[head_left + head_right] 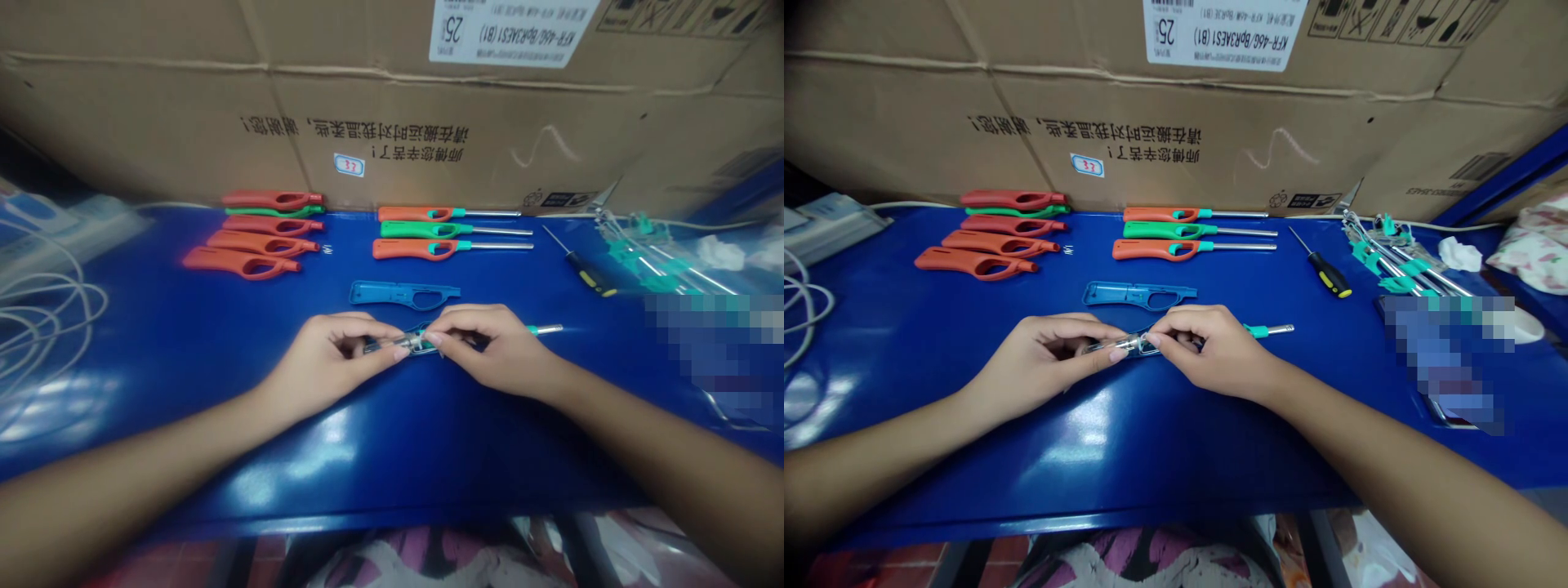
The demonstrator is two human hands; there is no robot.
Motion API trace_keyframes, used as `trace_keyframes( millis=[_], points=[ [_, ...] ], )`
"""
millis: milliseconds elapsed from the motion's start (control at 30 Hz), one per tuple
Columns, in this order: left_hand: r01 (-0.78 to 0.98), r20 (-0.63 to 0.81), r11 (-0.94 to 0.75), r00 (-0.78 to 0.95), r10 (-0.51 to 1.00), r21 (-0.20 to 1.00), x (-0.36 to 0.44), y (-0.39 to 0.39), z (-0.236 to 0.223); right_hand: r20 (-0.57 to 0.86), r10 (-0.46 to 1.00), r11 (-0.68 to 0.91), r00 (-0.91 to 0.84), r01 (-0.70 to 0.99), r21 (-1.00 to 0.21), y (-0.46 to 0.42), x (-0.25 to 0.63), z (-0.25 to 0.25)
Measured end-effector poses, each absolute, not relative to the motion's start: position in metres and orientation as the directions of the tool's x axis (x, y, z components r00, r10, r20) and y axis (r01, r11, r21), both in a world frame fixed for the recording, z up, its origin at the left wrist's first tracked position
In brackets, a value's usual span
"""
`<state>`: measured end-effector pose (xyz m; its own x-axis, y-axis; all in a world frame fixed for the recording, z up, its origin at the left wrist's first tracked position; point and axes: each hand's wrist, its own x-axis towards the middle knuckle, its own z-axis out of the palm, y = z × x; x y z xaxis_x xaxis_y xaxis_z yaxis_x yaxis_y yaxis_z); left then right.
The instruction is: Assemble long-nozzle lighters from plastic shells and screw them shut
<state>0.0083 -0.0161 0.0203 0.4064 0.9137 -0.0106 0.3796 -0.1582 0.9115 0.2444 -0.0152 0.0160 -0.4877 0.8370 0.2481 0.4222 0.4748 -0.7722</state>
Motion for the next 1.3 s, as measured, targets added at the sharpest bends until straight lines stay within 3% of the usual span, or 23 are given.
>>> trace_keyframes(
  millis=[333, 1067, 1300],
  points=[
    [0.383, 0.016, -0.177, 0.389, 0.921, 0.907, 0.009, -0.017, 0.019, 0.207, 0.867, 0.41, -0.453, 0.413, -0.813, -0.015, 0.245, 0.018],
    [0.364, 0.088, -0.241, 0.391, 0.916, 0.9, 0.008, -0.019, 0.015, 0.258, 0.856, 0.447, -0.448, 0.391, -0.804, -0.015, 0.24, 0.013],
    [0.481, 0.161, -0.44, 0.515, 0.842, 0.758, -0.004, -0.013, 0.025, 0.254, 0.843, 0.476, -0.474, 0.439, -0.762, -0.014, 0.245, 0.017]
  ],
)
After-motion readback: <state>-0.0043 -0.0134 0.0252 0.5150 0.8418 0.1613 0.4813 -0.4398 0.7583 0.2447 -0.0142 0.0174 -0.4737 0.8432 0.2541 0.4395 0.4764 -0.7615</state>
